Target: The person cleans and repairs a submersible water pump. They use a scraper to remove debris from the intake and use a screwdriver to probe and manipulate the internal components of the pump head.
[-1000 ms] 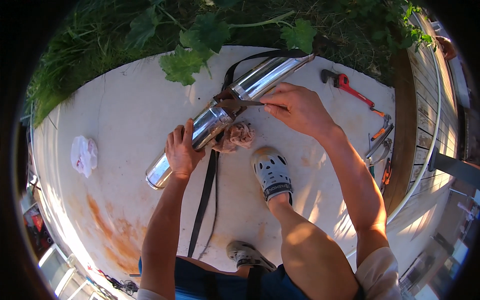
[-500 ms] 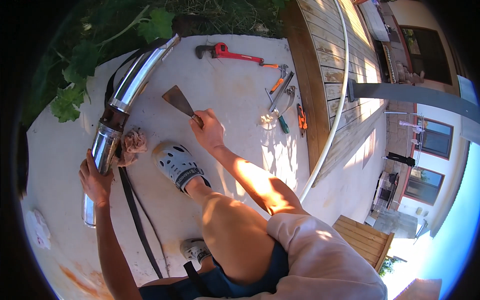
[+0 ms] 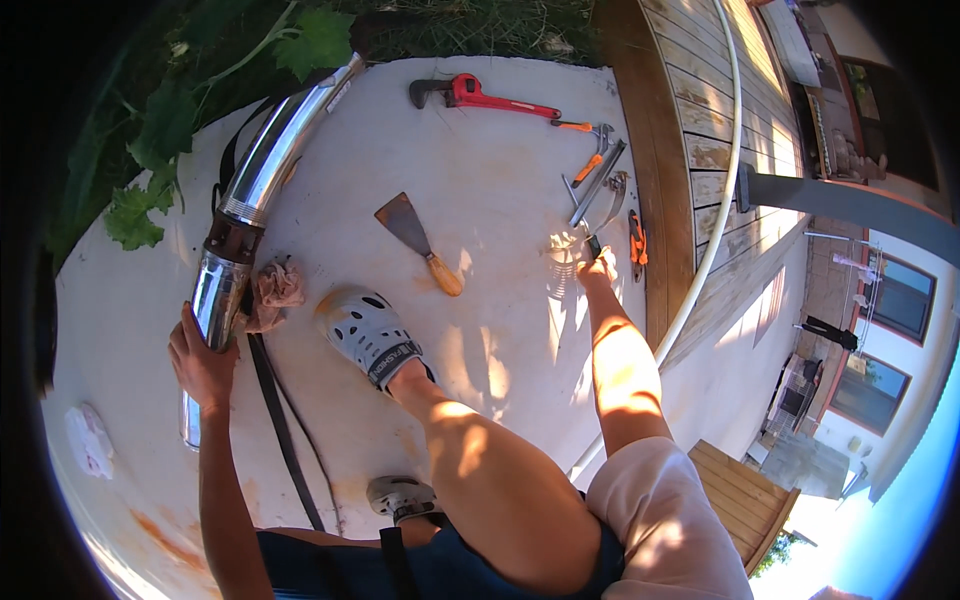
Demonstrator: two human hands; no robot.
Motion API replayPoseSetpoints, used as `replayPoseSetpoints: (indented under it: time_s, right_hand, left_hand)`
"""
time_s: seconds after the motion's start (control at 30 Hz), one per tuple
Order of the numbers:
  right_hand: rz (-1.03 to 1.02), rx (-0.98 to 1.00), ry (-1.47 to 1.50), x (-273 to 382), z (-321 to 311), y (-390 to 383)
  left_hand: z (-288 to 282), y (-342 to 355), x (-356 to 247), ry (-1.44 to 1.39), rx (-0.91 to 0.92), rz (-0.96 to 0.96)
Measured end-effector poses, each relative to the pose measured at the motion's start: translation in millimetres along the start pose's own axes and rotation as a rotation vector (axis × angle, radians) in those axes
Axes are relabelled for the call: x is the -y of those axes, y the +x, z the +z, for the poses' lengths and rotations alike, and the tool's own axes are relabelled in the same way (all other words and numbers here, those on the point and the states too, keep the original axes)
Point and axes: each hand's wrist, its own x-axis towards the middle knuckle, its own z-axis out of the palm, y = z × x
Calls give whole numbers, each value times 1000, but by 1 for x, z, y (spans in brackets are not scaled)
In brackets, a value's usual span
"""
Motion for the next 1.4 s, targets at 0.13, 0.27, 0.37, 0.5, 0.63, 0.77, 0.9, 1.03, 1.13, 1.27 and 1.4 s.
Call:
replayPoseSetpoints:
  time_s: [0.13, 0.27, 0.37, 0.5, 0.63, 0.77, 0.9, 1.03, 1.13, 1.27, 1.4]
  right_hand:
    - [23, 280, -86, 26, -11, -29]
    - [-82, 264, -20, 3, -12, -63]
    - [-94, 369, -17, -16, -3, -110]
    - [337, 726, 510, -83, -18, -187]
    - [-48, 894, 846, -42, -54, -224]
    - [-589, 917, 840, 146, -137, -231]
    - [-1301, 540, 732, 287, -215, -230]
    - [-1433, 339, 807, 339, -250, -236]
    - [-1292, 324, 860, 363, -254, -253]
    - [-1358, 249, 817, 381, -244, -261]
    - [-1599, -18, 732, 380, -238, -274]
  left_hand:
    - [-10, 5, 10, 22, 5, -26]
    - [-5, 1, 10, 7, 40, -44]
    - [-21, 1, 17, 25, 105, -83]
    - [-14, 6, 4, -77, 56, -108]
    - [-16, 12, 7, -150, 74, -110]
    - [-30, 10, 23, -151, 127, -151]
    - [-25, 3, 29, -194, 176, -158]
    - [-24, 6, 23, -187, 115, -136]
    - [-21, 3, 24, -209, 76, -136]
    - [-21, 1, 28, -208, 65, -135]
    - [-19, 2, 27, -211, 54, -128]
